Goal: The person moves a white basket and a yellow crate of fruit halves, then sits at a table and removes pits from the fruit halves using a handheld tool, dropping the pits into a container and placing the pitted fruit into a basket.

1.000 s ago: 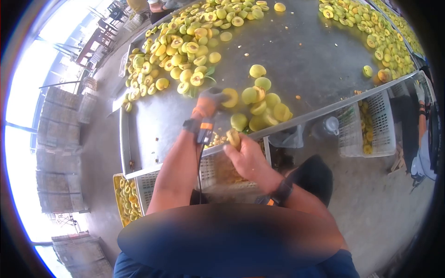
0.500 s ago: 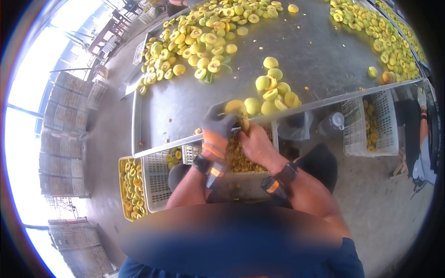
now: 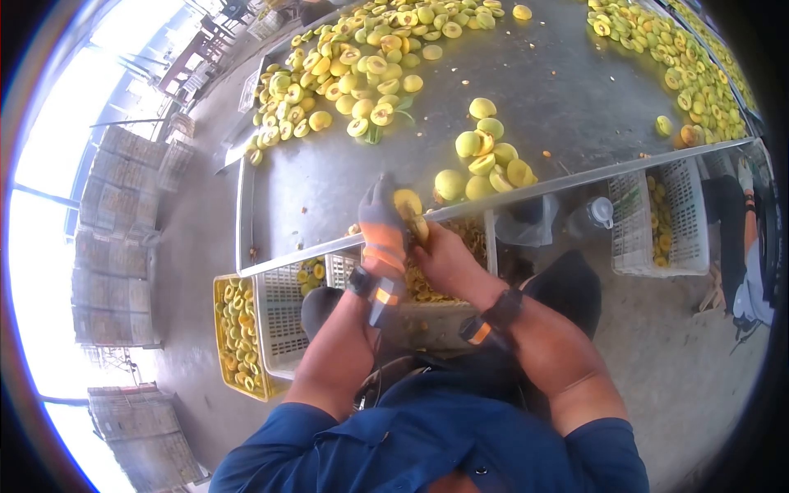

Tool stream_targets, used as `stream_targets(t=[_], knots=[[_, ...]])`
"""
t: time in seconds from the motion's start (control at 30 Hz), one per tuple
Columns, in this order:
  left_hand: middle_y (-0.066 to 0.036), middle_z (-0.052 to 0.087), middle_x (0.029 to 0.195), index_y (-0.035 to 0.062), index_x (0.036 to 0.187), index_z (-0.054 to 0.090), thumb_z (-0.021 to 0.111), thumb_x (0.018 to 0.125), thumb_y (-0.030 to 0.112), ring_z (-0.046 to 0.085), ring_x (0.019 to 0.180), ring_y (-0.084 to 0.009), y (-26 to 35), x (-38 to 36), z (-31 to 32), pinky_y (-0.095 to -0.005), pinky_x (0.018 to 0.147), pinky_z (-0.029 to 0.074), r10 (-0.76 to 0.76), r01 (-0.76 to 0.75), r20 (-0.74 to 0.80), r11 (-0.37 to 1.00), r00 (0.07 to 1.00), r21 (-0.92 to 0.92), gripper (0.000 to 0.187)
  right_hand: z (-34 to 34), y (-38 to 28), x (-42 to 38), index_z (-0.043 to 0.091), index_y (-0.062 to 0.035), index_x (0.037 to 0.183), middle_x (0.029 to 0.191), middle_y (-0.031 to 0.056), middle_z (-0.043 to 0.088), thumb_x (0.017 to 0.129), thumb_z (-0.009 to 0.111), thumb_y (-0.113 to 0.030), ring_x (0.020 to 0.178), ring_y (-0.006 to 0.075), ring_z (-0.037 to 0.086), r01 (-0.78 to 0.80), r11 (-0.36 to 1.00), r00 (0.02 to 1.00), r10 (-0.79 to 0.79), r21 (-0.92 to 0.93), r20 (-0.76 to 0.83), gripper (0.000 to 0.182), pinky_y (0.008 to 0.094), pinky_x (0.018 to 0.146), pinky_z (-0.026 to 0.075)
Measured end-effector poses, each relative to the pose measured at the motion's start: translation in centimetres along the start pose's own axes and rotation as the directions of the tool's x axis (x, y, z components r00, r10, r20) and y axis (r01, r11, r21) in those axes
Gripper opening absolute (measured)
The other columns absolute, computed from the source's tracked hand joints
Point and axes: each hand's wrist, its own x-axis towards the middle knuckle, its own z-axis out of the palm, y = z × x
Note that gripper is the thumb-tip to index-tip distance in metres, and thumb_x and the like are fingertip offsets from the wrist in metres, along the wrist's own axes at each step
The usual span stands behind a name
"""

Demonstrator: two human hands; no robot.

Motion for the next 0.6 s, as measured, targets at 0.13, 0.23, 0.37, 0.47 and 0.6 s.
stream_targets(t=[0.13, 0.23, 0.37, 0.47, 0.6], knots=[[-0.009, 0.071, 0.089, -0.0031, 0.102, 0.074, 0.06, 0.108, 0.028, 0.065, 0.08, -0.0178, 2.1, -0.4, 0.8, -0.033, 0.073, 0.053, -0.303, 0.279, -0.061, 0.927, 0.951, -0.252, 0.034, -0.2, -0.1, -0.3, 0.063, 0.0043, 0.126, 0.116, 0.0336, 0.071, 0.1, 0.06, -0.024, 0.116, 0.0519, 0.066, -0.036, 0.988, 0.994, 0.02, 0.148, 0.105, 0.038, 0.0518, 0.097, 0.053], [-0.01, 0.07, 0.087, -0.0014, 0.101, 0.074, 0.059, 0.107, 0.026, 0.066, 0.079, -0.0202, 1.5, -0.7, 0.9, -0.0343, 0.072, 0.053, -0.22, 0.218, -0.088, 0.975, 0.971, -0.032, 0.031, -0.7, -1.1, -0.4, 0.063, 0.0042, 0.126, 0.117, 0.033, 0.071, 0.102, 0.06, -0.026, 0.116, 0.0512, 0.066, -0.052, 0.983, 0.99, 0.027, 0.175, 0.141, 0.039, 0.0515, 0.098, 0.052], [-0.015, 0.071, 0.089, 0.0009, 0.105, 0.073, 0.062, 0.099, 0.012, 0.069, 0.079, -0.0278, 1.5, -0.2, 0.8, -0.0372, 0.072, 0.055, -0.231, 0.223, -0.055, 0.967, 0.971, -0.121, 0.017, -1.8, -1.5, 0.0, 0.066, 0.0037, 0.117, 0.094, 0.0177, 0.07, 0.104, 0.062, -0.027, 0.084, 0.0302, 0.067, -0.105, 0.96, 0.972, 0.043, 0.261, 0.231, 0.033, 0.0398, 0.076, 0.051], [-0.017, 0.073, 0.096, -0.0004, 0.11, 0.071, 0.067, 0.089, 0.001, 0.07, 0.081, -0.0328, 1.5, 0.3, -0.9, -0.0395, 0.075, 0.058, 0.329, -0.349, 0.117, 0.894, 0.937, 0.282, 0.022, -3.1, -2.1, 0.1, 0.067, 0.0022, 0.109, 0.081, 0.0102, 0.068, 0.106, 0.062, -0.025, 0.066, 0.0207, 0.065, -0.318, 0.858, 0.904, 0.146, 0.403, 0.403, 0.028, 0.0352, 0.061, 0.05], [-0.017, 0.074, 0.099, -0.0006, 0.114, 0.069, 0.069, 0.077, -0.004, 0.071, 0.084, -0.0349, 0.2, 0.2, -1.4, -0.0413, 0.075, 0.059, 0.369, -0.41, 0.193, 0.872, 0.909, 0.267, 0.037, -2.4, -2.5, -0.5, 0.065, -0.0015, 0.103, 0.071, 0.0012, 0.058, 0.11, 0.058, -0.02, 0.05, 0.012, 0.053, -0.4, 0.817, 0.86, 0.178, 0.415, 0.478, 0.021, 0.0314, 0.047, 0.04]])
